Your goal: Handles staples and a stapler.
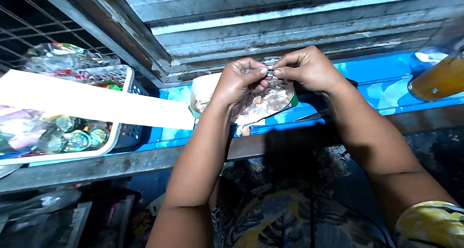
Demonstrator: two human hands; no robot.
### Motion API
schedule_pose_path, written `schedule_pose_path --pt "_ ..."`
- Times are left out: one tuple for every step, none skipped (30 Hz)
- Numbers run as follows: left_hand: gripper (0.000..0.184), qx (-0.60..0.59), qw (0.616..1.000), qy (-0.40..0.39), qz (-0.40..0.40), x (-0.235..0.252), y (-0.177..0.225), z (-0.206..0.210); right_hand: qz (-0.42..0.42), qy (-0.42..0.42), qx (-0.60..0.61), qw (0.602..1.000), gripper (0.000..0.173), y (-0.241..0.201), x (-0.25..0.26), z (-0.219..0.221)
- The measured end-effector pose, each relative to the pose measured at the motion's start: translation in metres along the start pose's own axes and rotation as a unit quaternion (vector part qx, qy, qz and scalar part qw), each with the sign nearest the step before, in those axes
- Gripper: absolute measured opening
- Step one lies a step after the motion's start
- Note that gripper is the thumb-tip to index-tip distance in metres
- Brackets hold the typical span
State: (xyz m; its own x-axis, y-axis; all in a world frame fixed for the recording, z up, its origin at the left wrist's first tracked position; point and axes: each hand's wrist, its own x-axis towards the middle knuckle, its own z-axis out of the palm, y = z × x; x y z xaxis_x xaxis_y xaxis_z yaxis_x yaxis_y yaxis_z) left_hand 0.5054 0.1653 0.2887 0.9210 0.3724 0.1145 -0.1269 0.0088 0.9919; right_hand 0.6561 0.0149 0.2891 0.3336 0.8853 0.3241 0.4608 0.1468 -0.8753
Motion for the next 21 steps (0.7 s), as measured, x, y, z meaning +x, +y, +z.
schedule_pose_path --pt "0.017 -0.005 1.0 0.0 -0.003 0.0 0.0 0.001 0.008 -0.002 0.006 1.0 0.007 -0.001 0.0 -0.001" --pt "0.017 -0.01 1.0 -0.001 -0.007 0.0 0.0 0.001 0.015 -0.003 0.009 1.0 0.007 -0.001 0.0 -0.001" --pt "0.017 -0.015 1.0 -0.002 -0.01 0.0 0.001 0.002 0.02 -0.006 0.012 1.0 0.006 -0.002 0.0 -0.002" --pt "0.018 -0.022 1.0 -0.004 -0.012 0.0 0.0 0.002 0.024 -0.01 0.016 1.0 0.006 -0.002 0.0 -0.004" --pt "0.018 -0.032 0.999 -0.008 -0.012 0.0 -0.001 0.002 0.027 -0.015 0.02 0.999 0.006 -0.003 -0.001 -0.005" --pt "0.018 -0.04 0.999 -0.013 -0.011 0.0 -0.001 0.002 0.03 -0.02 0.024 0.999 0.006 -0.005 -0.001 -0.007" --pt "0.019 -0.047 0.999 -0.017 -0.011 0.0 -0.002 0.003 0.032 -0.025 0.033 0.999 0.006 -0.006 -0.002 -0.009" --pt "0.019 -0.053 0.998 -0.023 -0.012 -0.001 -0.001 0.004 0.031 -0.03 0.041 0.998 0.006 -0.007 -0.002 -0.011" --pt "0.02 -0.058 0.998 -0.029 -0.012 -0.001 -0.001 0.004 0.028 -0.036 0.051 0.998 0.007 -0.007 -0.003 -0.012" --pt "0.021 -0.065 0.997 -0.035 -0.014 -0.002 -0.001 0.004 0.025 -0.041 0.063 0.997 0.007 -0.006 -0.003 -0.013" --pt "0.022 -0.071 0.997 -0.037 -0.017 -0.003 -0.001 0.005 0.023 -0.046 0.077 0.996 0.008 -0.005 -0.003 -0.013" --pt "0.023 -0.075 0.996 -0.037 -0.022 -0.003 -0.001 0.006 0.023 -0.05 0.089 0.995 0.009 -0.004 -0.003 -0.013" --pt "0.023 -0.079 0.996 -0.037 -0.027 -0.004 0.0 0.006 0.024 -0.052 0.096 0.994 0.009 -0.004 -0.003 -0.013" --pt "0.023 -0.082 0.995 -0.039 -0.03 -0.003 0.0 0.007 0.025 -0.054 0.1 0.993 0.009 -0.004 -0.003 -0.014" --pt "0.022 -0.084 0.995 -0.039 -0.032 -0.004 -0.001 0.007 0.025 -0.055 0.099 0.993 0.009 -0.004 -0.003 -0.014" --pt "0.022 -0.082 0.995 -0.037 -0.03 -0.003 -0.001 0.007 0.025 -0.056 0.093 0.994 0.009 -0.004 -0.003 -0.014" --pt "0.021 -0.076 0.996 -0.032 -0.026 -0.003 -0.001 0.007 0.023 -0.053 0.079 0.995 0.008 -0.004 -0.003 -0.015" --pt "0.02 -0.064 0.997 -0.024 -0.021 -0.002 -0.002 0.007 0.019 -0.049 0.054 0.997 0.007 -0.005 -0.003 -0.015" --pt "0.017 -0.048 0.999 -0.013 -0.018 -0.002 -0.002 0.008 0.016 -0.042 0.02 0.999 0.006 -0.005 -0.003 -0.016" --pt "0.015 -0.028 0.999 -0.001 -0.019 -0.001 -0.002 0.009 0.018 -0.036 -0.019 0.999 0.006 -0.006 -0.003 -0.017" --pt "0.013 -0.009 1.0 0.012 -0.021 -0.001 -0.002 0.011 0.021 -0.032 -0.058 0.998 0.007 -0.007 -0.004 -0.018"
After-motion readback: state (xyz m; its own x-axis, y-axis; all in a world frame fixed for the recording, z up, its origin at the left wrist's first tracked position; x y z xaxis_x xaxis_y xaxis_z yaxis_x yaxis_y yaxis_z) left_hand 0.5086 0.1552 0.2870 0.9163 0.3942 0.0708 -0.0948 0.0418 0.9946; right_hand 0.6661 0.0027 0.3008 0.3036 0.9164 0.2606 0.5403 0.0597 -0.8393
